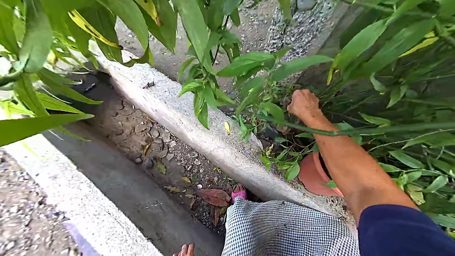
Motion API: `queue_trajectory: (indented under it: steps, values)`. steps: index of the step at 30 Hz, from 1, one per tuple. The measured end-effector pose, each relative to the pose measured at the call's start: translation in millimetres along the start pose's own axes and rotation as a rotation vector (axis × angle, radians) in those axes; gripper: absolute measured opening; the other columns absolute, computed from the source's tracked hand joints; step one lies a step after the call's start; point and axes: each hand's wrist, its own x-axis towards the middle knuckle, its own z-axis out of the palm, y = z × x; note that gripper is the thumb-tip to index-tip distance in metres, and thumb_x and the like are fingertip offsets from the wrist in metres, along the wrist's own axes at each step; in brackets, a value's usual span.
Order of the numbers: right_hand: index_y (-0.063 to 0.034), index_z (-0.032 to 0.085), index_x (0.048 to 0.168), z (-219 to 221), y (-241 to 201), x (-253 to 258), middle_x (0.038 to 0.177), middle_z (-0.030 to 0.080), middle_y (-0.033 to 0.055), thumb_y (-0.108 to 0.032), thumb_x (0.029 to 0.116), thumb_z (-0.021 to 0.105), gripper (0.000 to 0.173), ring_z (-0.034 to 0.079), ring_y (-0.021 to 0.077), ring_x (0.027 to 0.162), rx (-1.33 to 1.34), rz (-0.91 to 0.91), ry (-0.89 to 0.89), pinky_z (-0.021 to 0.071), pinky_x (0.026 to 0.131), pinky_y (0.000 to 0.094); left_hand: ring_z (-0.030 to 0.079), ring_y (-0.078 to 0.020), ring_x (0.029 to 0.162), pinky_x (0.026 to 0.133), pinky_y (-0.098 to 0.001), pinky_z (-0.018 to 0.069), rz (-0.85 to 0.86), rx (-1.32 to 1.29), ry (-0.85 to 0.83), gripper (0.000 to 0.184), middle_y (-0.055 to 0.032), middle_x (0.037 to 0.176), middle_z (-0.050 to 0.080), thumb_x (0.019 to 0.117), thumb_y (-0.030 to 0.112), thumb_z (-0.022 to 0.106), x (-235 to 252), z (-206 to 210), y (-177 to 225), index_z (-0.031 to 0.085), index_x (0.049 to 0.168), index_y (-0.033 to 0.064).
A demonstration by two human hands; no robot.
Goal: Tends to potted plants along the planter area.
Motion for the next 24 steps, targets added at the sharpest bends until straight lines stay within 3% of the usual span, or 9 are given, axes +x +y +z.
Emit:
queue_trajectory:
  steps: [4, 10, 17, 19, 21, 24]
  values:
    - [0.0142, 0.064, 0.115, -2, 19, 16, 0.127, 0.060, 0.0386, -0.018, 0.0932, 0.071, 0.039, 0.057, 0.0567, 0.122, -0.066, 0.076, -0.018, 0.0452, 0.092, 0.0740, 0.071, -0.0444, 0.103, 0.095, -0.0584, 0.0514, 0.021, -0.019, 0.041, 0.033, -0.0238, 0.118, 0.072, 0.0920, 0.008, 0.059, -2, 1, -1, 0.073, 0.121, 0.0016]
    - [0.0152, 0.063, 0.116, -15, -4, 22, 0.127, 0.060, 0.0386, -0.015, 0.0954, 0.068, 0.037, 0.056, 0.0559, 0.123, -0.252, 0.057, -0.112, 0.0434, 0.095, 0.0731, 0.071, -0.0453, 0.099, 0.093, -0.0583, 0.0519, 0.008, -0.043, 0.083, 0.032, -0.0257, 0.114, 0.072, 0.0898, 0.005, 0.061, -3, 2, 1, 0.074, 0.119, 0.0004]
    - [0.0170, 0.063, 0.113, -6, 10, 28, 0.125, 0.061, 0.0384, -0.011, 0.1003, 0.057, 0.032, 0.057, 0.0548, 0.122, -0.297, 0.106, -0.104, 0.0445, 0.093, 0.0712, 0.071, -0.0457, 0.098, 0.092, -0.0585, 0.0523, 0.016, -0.029, 0.088, 0.032, -0.0261, 0.114, 0.072, 0.0889, 0.005, 0.062, -3, 2, 2, 0.074, 0.118, -0.0005]
    - [0.0150, 0.062, 0.118, -7, 5, 21, 0.127, 0.060, 0.0369, -0.010, 0.1027, 0.054, 0.031, 0.057, 0.0533, 0.124, -0.349, 0.091, -0.148, 0.0449, 0.093, 0.0691, 0.071, -0.0461, 0.098, 0.092, -0.0582, 0.0525, 0.017, -0.034, 0.091, 0.032, -0.0263, 0.114, 0.072, 0.0881, 0.004, 0.062, -4, 3, 3, 0.074, 0.117, -0.0008]
    - [0.0114, 0.058, 0.130, -9, 3, 13, 0.133, 0.057, 0.0358, -0.011, 0.1020, 0.058, 0.036, 0.054, 0.0523, 0.128, -0.400, 0.074, -0.215, 0.0440, 0.097, 0.0675, 0.071, -0.0460, 0.098, 0.092, -0.0580, 0.0524, 0.012, -0.037, 0.082, 0.032, -0.0263, 0.115, 0.072, 0.0885, 0.004, 0.062, -4, 2, 4, 0.074, 0.118, -0.0008]
    - [0.0122, 0.061, 0.123, -5, 6, 19, 0.130, 0.059, 0.0351, -0.018, 0.0938, 0.073, 0.044, 0.056, 0.0517, 0.125, -0.458, 0.075, -0.251, 0.0445, 0.096, 0.0685, 0.071, -0.0458, 0.100, 0.092, -0.0574, 0.0523, 0.011, -0.029, 0.060, 0.031, -0.0257, 0.115, 0.072, 0.0899, 0.006, 0.061, -4, -1, 4, 0.074, 0.118, -0.0006]
